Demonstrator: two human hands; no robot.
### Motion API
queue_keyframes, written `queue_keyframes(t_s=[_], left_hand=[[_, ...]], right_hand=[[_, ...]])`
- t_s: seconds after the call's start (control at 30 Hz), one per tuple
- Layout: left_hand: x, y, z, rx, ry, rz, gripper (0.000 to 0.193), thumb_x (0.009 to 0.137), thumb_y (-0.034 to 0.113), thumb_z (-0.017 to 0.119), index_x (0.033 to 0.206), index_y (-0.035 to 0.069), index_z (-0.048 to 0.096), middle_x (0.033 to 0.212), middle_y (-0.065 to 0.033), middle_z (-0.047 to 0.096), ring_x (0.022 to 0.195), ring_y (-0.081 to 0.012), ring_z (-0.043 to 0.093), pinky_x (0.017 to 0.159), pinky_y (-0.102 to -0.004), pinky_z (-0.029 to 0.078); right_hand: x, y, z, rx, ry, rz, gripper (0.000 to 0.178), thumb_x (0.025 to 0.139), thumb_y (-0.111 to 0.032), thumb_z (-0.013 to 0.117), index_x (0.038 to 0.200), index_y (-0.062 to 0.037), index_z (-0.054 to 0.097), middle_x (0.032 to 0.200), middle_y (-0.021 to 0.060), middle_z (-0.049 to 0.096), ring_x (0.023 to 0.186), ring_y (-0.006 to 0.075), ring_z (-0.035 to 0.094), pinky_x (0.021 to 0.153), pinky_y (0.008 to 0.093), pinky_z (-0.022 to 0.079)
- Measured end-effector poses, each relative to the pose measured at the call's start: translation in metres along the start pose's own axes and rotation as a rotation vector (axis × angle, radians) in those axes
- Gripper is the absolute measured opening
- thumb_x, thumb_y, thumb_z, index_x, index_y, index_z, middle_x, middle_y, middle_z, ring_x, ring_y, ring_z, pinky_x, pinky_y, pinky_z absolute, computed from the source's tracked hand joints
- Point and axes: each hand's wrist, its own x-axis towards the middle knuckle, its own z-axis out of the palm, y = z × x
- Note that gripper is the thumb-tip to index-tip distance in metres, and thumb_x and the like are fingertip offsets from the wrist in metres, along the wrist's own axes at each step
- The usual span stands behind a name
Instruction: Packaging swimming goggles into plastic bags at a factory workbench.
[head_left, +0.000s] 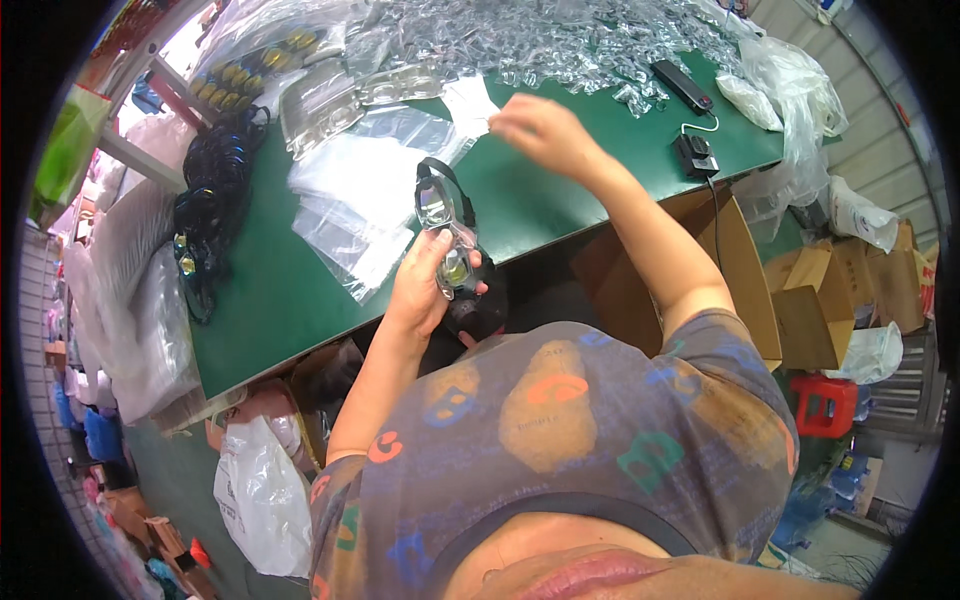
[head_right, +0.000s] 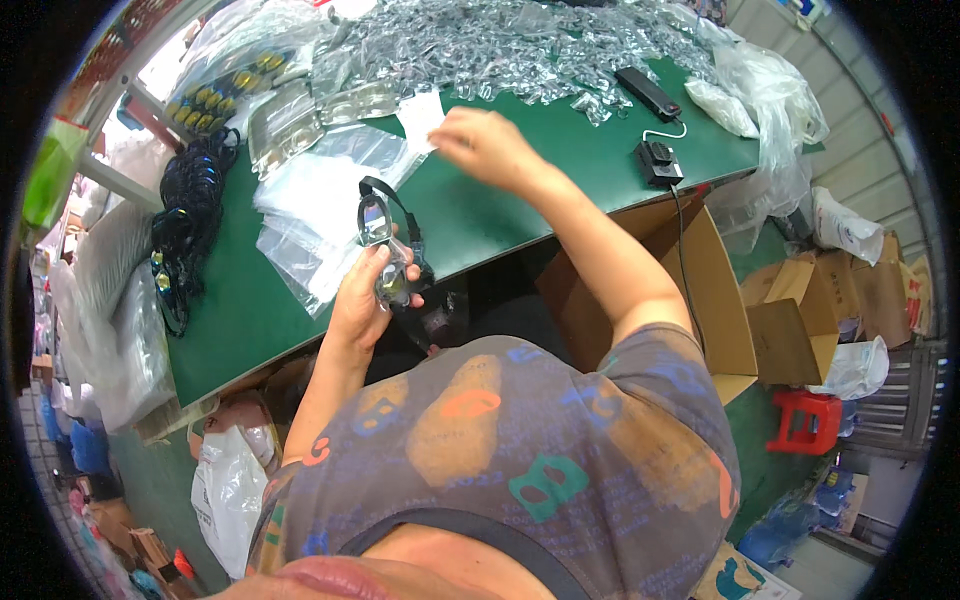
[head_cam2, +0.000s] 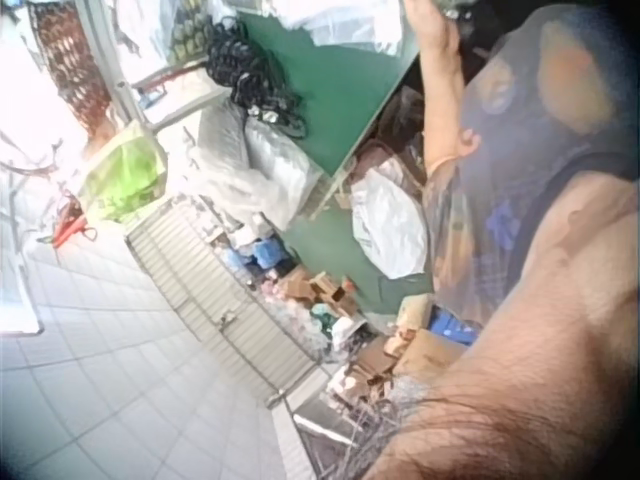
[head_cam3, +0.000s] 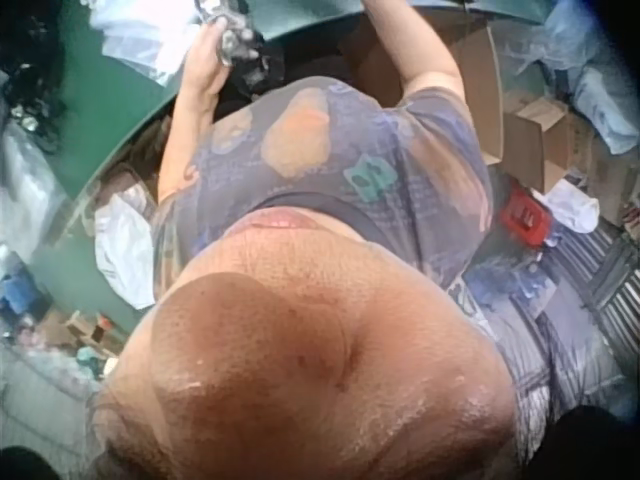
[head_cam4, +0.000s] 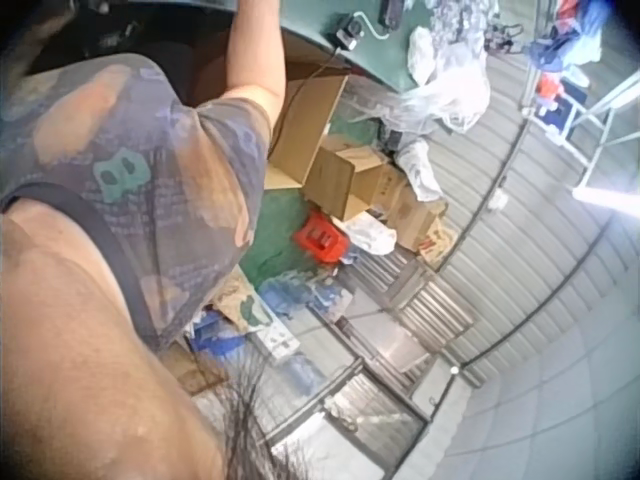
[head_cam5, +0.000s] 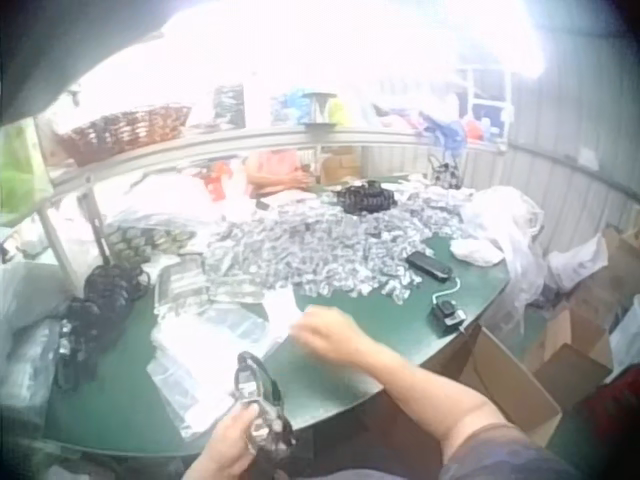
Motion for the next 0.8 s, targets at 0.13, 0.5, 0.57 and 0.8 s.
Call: queue_keyframes(t_s=[0.13,0.5,0.57,0.8], left_hand=[[-0.003,0.0,0.004,-0.157,-0.087,-0.02,0.041,0.106,0.033,0.052,0.138,0.007,0.046,0.104,-0.0098,0.06,0.092,-0.0205,0.064,0.064,-0.0399,0.063],[-0.008,-0.003,-0.013,-0.027,0.022,0.019,0.05,0.099,0.015,0.063,0.143,0.008,0.041,0.103,-0.0075,0.06,0.09,-0.0164,0.063,0.061,-0.0345,0.061],[-0.005,-0.004,-0.009,-0.032,0.009,0.016,0.049,0.1,0.016,0.062,0.143,0.008,0.041,0.102,-0.0072,0.06,0.09,-0.0165,0.063,0.061,-0.0339,0.06],[-0.001,-0.008,0.0,-0.044,-0.023,-0.022,0.05,0.099,0.016,0.064,0.143,0.009,0.043,0.102,-0.0071,0.06,0.089,-0.0163,0.062,0.061,-0.0341,0.059]], right_hand=[[0.014,0.079,0.032,-0.446,-0.048,0.079,0.033,0.097,-0.038,0.062,0.116,-0.0116,0.07,0.124,0.0102,0.066,0.116,0.0329,0.061,0.093,0.0519,0.05],[-0.112,-0.04,0.007,-0.639,-0.209,0.003,0.045,0.095,-0.042,0.065,0.125,-0.0086,0.065,0.145,0.0087,0.054,0.141,0.0277,0.044,0.118,0.0549,0.027],[-0.127,-0.047,0.003,-0.615,-0.224,0.011,0.046,0.093,-0.042,0.068,0.126,-0.0091,0.065,0.145,0.008,0.053,0.141,0.0267,0.043,0.119,0.0542,0.027],[-0.15,-0.04,0.003,-0.465,-0.043,-0.178,0.017,0.087,-0.015,0.071,0.104,-0.014,0.068,0.114,-0.0005,0.067,0.121,0.0189,0.06,0.113,0.0477,0.036]])
